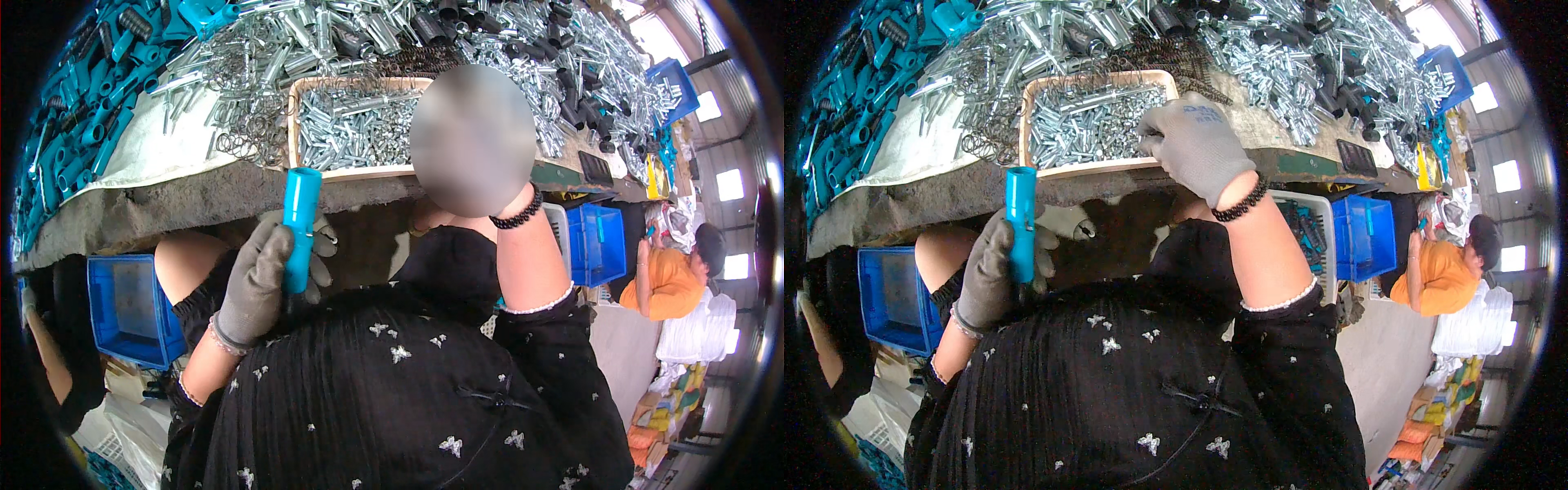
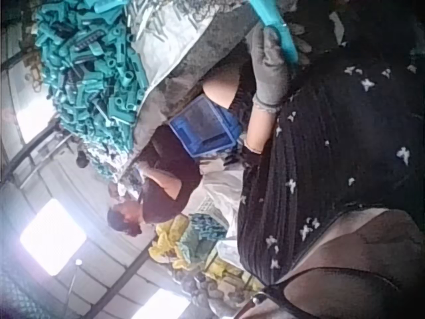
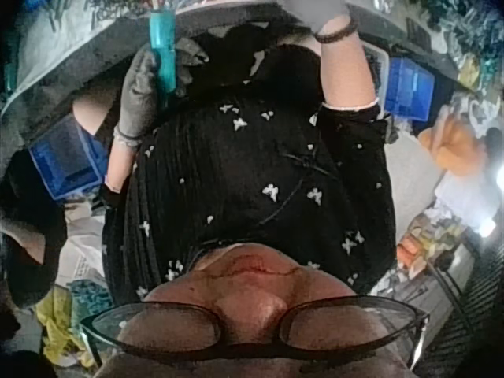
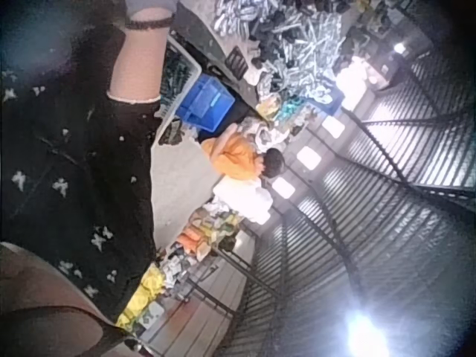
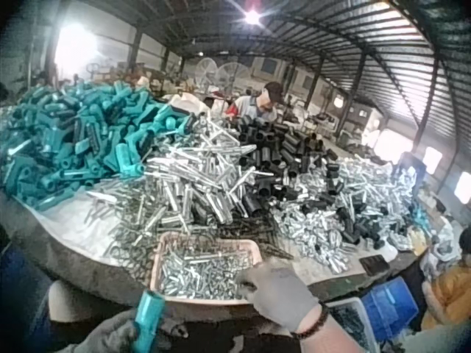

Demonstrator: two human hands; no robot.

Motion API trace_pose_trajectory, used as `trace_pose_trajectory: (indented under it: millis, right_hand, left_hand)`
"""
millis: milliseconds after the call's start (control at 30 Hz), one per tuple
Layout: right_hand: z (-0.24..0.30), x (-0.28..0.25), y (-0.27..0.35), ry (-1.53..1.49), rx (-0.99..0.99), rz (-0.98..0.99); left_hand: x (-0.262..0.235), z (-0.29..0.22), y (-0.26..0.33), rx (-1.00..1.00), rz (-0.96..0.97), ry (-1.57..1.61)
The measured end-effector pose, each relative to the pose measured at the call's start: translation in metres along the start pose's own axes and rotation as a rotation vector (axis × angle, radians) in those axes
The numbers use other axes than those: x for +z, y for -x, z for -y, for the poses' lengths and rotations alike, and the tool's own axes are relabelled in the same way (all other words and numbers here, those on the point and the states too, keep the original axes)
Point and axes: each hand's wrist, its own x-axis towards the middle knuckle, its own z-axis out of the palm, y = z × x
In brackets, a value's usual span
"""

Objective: The person assembles handheld tools by fitting metal cylinders, springs, and pins together by hand, attaching plastic handles and sleeves to the metal assemblies, and placing the completed tools into a basket.

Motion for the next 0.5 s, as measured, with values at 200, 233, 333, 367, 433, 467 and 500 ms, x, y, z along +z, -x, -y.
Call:
trace_pose_trajectory:
  millis: [200,233,333,367,433,467,500]
  right_hand:
    - [-0.002,0.001,-0.007,-0.214,0.087,-0.082]
    - [-0.001,0.001,-0.005,-0.216,0.082,-0.082]
    - [0.024,-0.005,0.001,-0.465,0.145,-0.167]
    - [0.039,-0.002,0.005,-0.484,0.126,-0.164]
    - [0.075,0.002,0.016,-0.953,0.121,-0.123]
    - [0.09,0.01,0.017,-1.08,0.104,-0.063]
    - [0.102,0.011,0.018,-1.193,0.092,-0.006]
  left_hand:
    - [-0.006,0.002,0.0,-0.015,0.05,-0.031]
    - [-0.007,0.002,0.0,-0.01,0.033,0.019]
    - [-0.01,-0.001,0.001,-0.065,0.022,0.242]
    - [-0.015,0.001,-0.001,-0.124,0.044,0.424]
    - [-0.015,0.004,-0.005,-0.055,0.119,0.541]
    - [-0.019,0.009,-0.008,-0.098,0.159,0.627]
    - [-0.022,0.013,-0.012,-0.139,0.211,0.72]
